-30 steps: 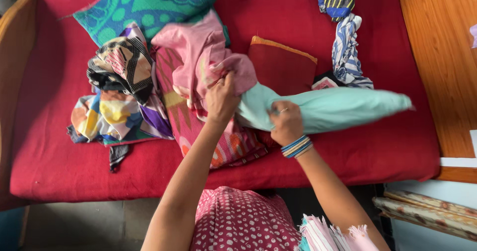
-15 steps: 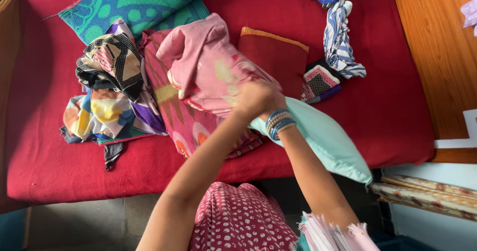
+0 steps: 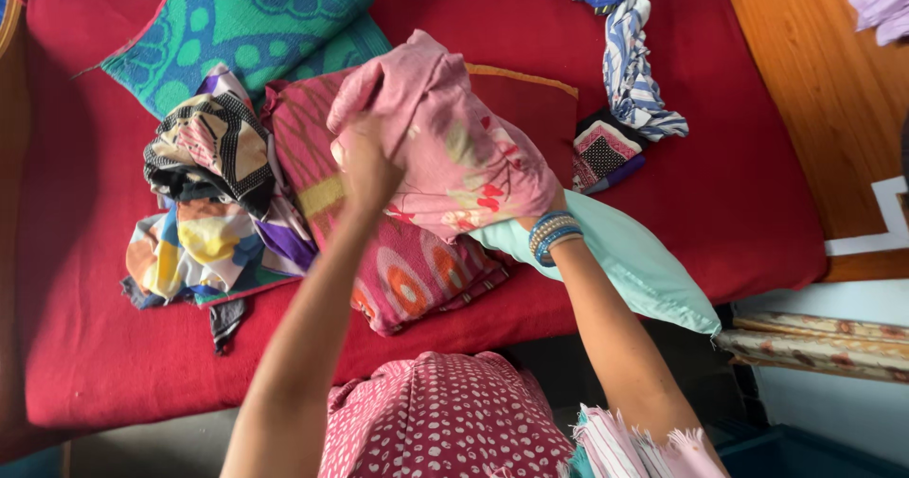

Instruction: The person places a pillow on a bed, smooths a pillowcase over another pillow, and arranges multiple pillows and fabrics on the bed surface by hand.

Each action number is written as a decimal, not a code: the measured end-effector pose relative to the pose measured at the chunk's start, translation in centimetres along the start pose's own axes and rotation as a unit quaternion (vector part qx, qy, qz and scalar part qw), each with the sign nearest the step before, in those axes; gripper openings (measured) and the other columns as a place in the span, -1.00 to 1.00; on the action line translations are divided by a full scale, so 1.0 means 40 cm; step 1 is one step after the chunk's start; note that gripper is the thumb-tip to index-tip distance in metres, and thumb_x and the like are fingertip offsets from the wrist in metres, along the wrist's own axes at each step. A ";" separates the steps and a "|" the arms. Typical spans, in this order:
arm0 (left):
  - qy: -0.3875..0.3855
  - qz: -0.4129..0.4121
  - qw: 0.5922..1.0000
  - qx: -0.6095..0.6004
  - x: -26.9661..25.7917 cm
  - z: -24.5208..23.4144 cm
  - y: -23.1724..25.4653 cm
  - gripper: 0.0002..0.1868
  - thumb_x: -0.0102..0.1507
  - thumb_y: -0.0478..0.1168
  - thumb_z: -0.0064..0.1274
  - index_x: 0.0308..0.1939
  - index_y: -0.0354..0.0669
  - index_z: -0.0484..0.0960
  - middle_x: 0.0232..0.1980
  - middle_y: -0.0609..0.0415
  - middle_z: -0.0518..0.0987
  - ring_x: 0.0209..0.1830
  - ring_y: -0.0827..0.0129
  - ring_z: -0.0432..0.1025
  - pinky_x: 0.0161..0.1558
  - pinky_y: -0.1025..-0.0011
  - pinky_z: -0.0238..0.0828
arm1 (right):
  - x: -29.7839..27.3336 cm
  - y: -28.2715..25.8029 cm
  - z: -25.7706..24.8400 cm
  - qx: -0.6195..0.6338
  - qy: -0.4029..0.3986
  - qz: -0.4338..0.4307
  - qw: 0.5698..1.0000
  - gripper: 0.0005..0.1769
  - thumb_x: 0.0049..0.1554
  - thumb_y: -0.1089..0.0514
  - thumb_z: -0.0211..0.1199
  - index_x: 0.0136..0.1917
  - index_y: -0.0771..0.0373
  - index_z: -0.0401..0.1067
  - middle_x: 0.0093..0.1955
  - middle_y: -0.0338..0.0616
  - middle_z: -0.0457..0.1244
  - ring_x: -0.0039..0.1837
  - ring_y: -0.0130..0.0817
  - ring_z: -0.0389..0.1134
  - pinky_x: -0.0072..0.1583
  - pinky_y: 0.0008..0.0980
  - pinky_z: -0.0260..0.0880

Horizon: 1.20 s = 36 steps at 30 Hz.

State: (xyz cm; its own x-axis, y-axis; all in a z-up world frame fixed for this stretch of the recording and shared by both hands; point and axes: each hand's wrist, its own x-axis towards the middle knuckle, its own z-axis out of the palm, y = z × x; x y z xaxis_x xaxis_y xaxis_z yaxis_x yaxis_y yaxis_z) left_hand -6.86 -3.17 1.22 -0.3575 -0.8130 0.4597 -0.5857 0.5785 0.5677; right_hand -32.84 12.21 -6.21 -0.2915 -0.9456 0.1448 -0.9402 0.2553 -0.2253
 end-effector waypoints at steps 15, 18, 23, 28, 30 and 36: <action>-0.096 -0.086 0.976 -0.177 0.185 0.165 -0.470 -0.72 0.12 -0.10 0.16 -0.20 -0.16 0.80 -0.33 0.08 0.73 -0.34 0.43 0.57 -0.21 0.40 0.50 | -0.108 0.000 -0.015 0.009 0.007 0.030 0.999 -0.78 0.10 0.07 0.33 0.00 0.17 0.51 0.01 -0.02 0.40 0.11 -0.05 0.41 0.21 -0.10 0.41; 0.070 -0.188 0.977 -0.073 0.241 0.135 -0.631 -0.76 0.18 -0.38 -0.12 -0.26 -0.23 0.70 -0.36 -0.05 0.61 -0.35 0.31 0.53 -0.26 0.30 0.49 | -0.109 0.008 -0.016 -0.002 0.006 0.052 0.999 -0.76 0.09 0.06 0.34 0.01 0.17 0.51 0.02 0.00 0.40 0.11 -0.02 0.41 0.21 -0.09 0.41; 0.181 -0.353 0.915 -0.073 0.181 -0.033 -0.827 -0.55 0.28 -0.27 0.09 0.24 -0.35 0.45 0.17 -0.26 0.57 0.18 -0.02 0.48 0.25 0.08 0.36 | -0.086 0.007 -0.005 -0.013 0.013 0.078 0.997 -0.71 0.07 0.04 0.36 0.03 0.18 0.51 0.03 0.03 0.40 0.12 0.02 0.40 0.21 -0.07 0.41; 0.147 -0.261 0.950 0.093 0.037 -0.007 -0.803 -0.09 0.32 -0.01 0.13 0.49 -0.61 0.06 0.35 -0.60 0.29 0.29 -0.42 0.26 0.26 -0.15 0.16 | -0.058 -0.007 0.002 -0.030 0.037 0.113 0.993 -0.66 0.05 0.02 0.38 0.05 0.19 0.51 0.04 0.06 0.40 0.13 0.06 0.39 0.21 -0.05 0.41; 0.091 -0.125 0.964 0.215 -0.055 0.055 -0.746 -0.17 0.44 0.11 0.08 0.48 -0.51 0.14 0.41 -0.56 0.30 0.37 -0.40 0.29 0.40 -0.12 0.22 | -0.053 -0.027 -0.009 -0.040 0.050 0.147 0.987 -0.64 0.05 0.01 0.38 0.06 0.20 0.51 0.05 0.07 0.40 0.14 0.08 0.39 0.21 -0.04 0.41; -0.267 -0.099 0.958 0.009 -0.370 0.238 -0.521 -0.75 0.29 -0.02 0.08 -0.10 -0.04 0.70 -0.22 -0.06 0.71 -0.18 0.09 0.61 0.13 0.19 0.53 | 0.003 -0.100 -0.064 -0.076 0.078 0.290 0.951 -0.63 -0.08 0.02 0.42 -0.05 0.24 0.53 -0.04 0.10 0.40 0.09 0.10 0.39 0.18 -0.01 0.39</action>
State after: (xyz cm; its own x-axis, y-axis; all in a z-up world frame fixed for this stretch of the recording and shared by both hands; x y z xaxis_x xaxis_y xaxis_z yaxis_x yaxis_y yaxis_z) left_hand 3.71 -3.82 -23.92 -0.5573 -0.8270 -0.0743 -0.6907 0.4121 0.5942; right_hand -29.56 11.58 -2.82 -0.7805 -0.5979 0.1827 -0.6240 0.7627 -0.1699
